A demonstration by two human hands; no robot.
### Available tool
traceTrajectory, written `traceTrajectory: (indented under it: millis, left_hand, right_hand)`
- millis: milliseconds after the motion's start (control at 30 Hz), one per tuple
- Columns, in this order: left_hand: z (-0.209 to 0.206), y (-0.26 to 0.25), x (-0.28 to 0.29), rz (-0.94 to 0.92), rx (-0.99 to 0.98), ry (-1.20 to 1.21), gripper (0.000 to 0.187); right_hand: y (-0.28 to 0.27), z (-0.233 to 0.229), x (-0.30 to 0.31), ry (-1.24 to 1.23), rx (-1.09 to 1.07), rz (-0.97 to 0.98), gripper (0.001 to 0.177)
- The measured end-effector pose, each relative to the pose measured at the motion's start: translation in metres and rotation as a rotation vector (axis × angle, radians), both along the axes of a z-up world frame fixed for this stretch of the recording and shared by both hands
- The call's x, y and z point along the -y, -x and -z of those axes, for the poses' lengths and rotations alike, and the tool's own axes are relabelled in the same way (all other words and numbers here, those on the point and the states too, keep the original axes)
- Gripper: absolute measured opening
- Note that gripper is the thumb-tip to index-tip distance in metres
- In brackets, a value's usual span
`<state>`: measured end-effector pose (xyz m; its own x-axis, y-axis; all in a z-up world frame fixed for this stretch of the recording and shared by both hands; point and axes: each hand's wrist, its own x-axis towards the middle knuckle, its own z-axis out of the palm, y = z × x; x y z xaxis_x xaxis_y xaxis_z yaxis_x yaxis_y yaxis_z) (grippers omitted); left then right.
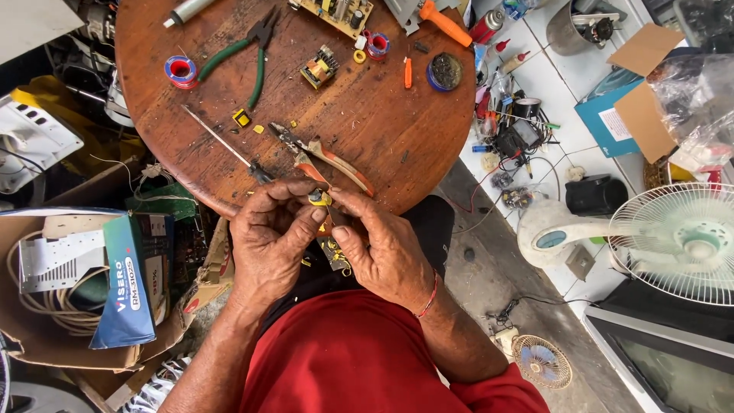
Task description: The person is working at a cluttered wooden table, handling a small yellow electrical component. They use their hands to manipulate the component and a small tool to adjust or clean it. Various tools and electronic parts are scattered on the table.
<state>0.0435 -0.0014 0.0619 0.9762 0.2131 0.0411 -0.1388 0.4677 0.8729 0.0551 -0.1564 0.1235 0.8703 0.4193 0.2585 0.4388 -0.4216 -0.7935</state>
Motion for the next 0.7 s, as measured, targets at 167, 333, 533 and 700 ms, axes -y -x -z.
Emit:
traceTrajectory:
  millis: [167,333,533,700]
  left_hand:
    - [-0.002,-0.001,0.001,0.014,-0.001,0.009,0.032]
    - [0.001,-0.001,0.007,0.002,-0.002,-0.025,0.032]
    - [-0.003,0.0,0.013,-0.031,0.033,-0.019,0.029]
    - [0.01,0.002,0.016,0.002,0.066,0.027,0.027]
  right_hand:
    - [0.0,0.003,0.0,-0.024,-0.011,0.021,0.037]
    - [0.001,0.009,0.003,-0.054,0.003,0.04,0.034]
    - [0.008,0.022,0.002,-0.169,-0.022,0.077,0.032]
    - [0.009,0.034,0.009,-0.337,-0.18,0.102,0.034]
